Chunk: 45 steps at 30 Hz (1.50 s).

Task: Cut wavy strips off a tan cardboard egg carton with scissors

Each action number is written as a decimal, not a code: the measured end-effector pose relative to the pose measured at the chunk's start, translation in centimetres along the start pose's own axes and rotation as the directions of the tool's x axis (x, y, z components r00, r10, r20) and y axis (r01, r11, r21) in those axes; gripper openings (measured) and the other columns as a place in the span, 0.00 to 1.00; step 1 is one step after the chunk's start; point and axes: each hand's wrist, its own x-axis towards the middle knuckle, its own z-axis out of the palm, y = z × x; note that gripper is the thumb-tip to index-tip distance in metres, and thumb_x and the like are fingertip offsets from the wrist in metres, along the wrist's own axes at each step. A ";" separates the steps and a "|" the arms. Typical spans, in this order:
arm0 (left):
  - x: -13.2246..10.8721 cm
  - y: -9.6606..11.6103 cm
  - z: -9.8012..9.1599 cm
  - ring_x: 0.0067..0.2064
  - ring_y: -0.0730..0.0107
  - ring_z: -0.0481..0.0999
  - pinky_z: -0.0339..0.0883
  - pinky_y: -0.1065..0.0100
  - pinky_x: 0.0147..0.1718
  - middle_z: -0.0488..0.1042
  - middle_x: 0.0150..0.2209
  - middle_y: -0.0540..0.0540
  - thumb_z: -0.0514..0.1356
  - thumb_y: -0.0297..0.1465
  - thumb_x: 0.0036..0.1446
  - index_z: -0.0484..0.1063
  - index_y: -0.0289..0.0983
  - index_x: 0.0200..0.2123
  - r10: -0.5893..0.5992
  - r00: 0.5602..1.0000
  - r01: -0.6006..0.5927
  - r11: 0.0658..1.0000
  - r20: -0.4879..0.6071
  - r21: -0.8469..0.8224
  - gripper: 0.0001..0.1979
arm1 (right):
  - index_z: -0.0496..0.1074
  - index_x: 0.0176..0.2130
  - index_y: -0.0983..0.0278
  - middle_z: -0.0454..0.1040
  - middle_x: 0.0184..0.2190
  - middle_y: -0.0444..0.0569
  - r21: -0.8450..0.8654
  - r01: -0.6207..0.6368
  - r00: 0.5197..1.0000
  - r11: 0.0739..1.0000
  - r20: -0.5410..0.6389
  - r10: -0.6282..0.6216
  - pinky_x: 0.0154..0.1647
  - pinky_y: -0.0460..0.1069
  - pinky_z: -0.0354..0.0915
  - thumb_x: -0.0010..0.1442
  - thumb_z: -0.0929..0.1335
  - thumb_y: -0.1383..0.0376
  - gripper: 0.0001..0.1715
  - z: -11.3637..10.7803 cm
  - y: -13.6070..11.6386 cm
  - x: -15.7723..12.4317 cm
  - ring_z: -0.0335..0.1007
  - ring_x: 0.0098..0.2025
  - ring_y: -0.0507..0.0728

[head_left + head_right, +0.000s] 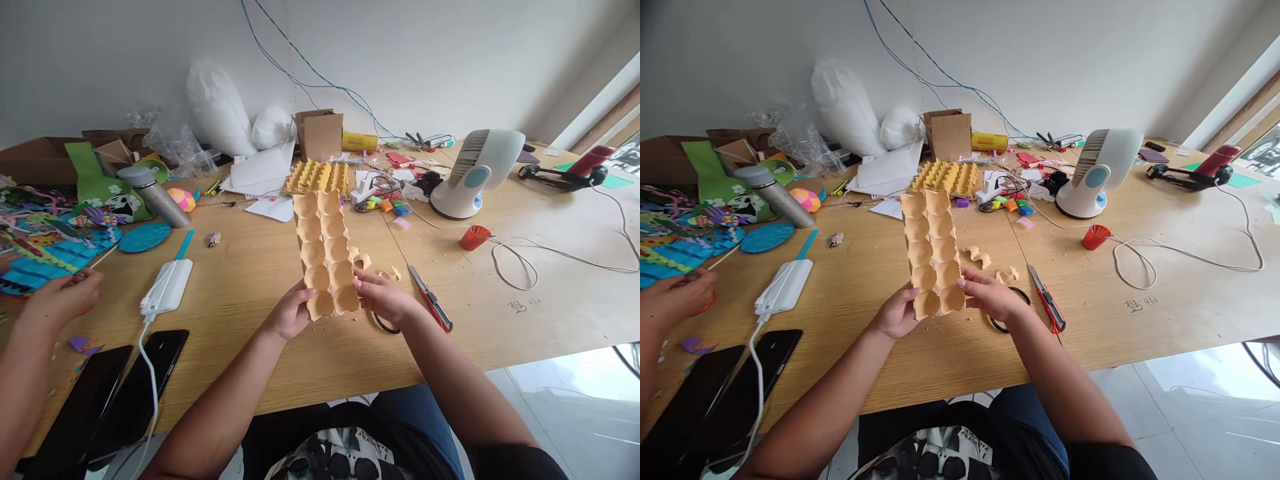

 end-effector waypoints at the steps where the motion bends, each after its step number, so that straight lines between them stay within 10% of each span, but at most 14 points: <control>1: 0.0 0.0 -0.2 0.58 0.54 0.75 0.72 0.59 0.54 0.76 0.57 0.40 0.66 0.35 0.57 0.70 0.37 0.60 -0.012 1.000 0.012 1.000 0.019 0.003 0.27 | 0.76 0.51 0.57 0.79 0.51 0.49 0.048 -0.016 0.999 0.999 0.051 0.014 0.45 0.49 0.72 0.55 0.77 0.52 0.26 -0.2 0.2 0.3 0.76 0.49 0.56; 10: -0.1 0.0 -1.4 0.60 0.50 0.75 0.71 0.53 0.57 0.76 0.57 0.38 0.68 0.38 0.57 0.71 0.39 0.58 -0.149 0.974 0.146 0.989 0.171 0.028 0.26 | 0.76 0.45 0.61 0.81 0.39 0.50 0.160 -0.085 0.979 0.983 0.198 0.053 0.37 0.47 0.71 0.46 0.80 0.51 0.30 -1.4 2.2 0.4 0.78 0.43 0.57; 27: -0.5 0.4 -1.7 0.59 0.50 0.75 0.71 0.54 0.56 0.75 0.59 0.38 0.69 0.34 0.57 0.71 0.40 0.58 -0.163 0.980 0.153 0.984 0.114 0.091 0.26 | 0.77 0.38 0.62 0.79 0.33 0.44 0.120 -0.072 0.984 0.990 0.171 0.051 0.39 0.46 0.70 0.47 0.81 0.54 0.23 -1.7 1.9 0.2 0.72 0.32 0.50; 45: -0.1 -0.5 0.9 0.59 0.48 0.75 0.69 0.53 0.58 0.77 0.57 0.39 0.67 0.30 0.58 0.70 0.38 0.59 -0.042 0.998 0.051 0.972 -0.044 0.227 0.26 | 0.74 0.51 0.59 0.79 0.49 0.48 -0.062 0.099 0.993 0.993 -0.062 -0.103 0.56 0.54 0.66 0.54 0.77 0.58 0.26 1.2 2.6 0.9 0.73 0.53 0.60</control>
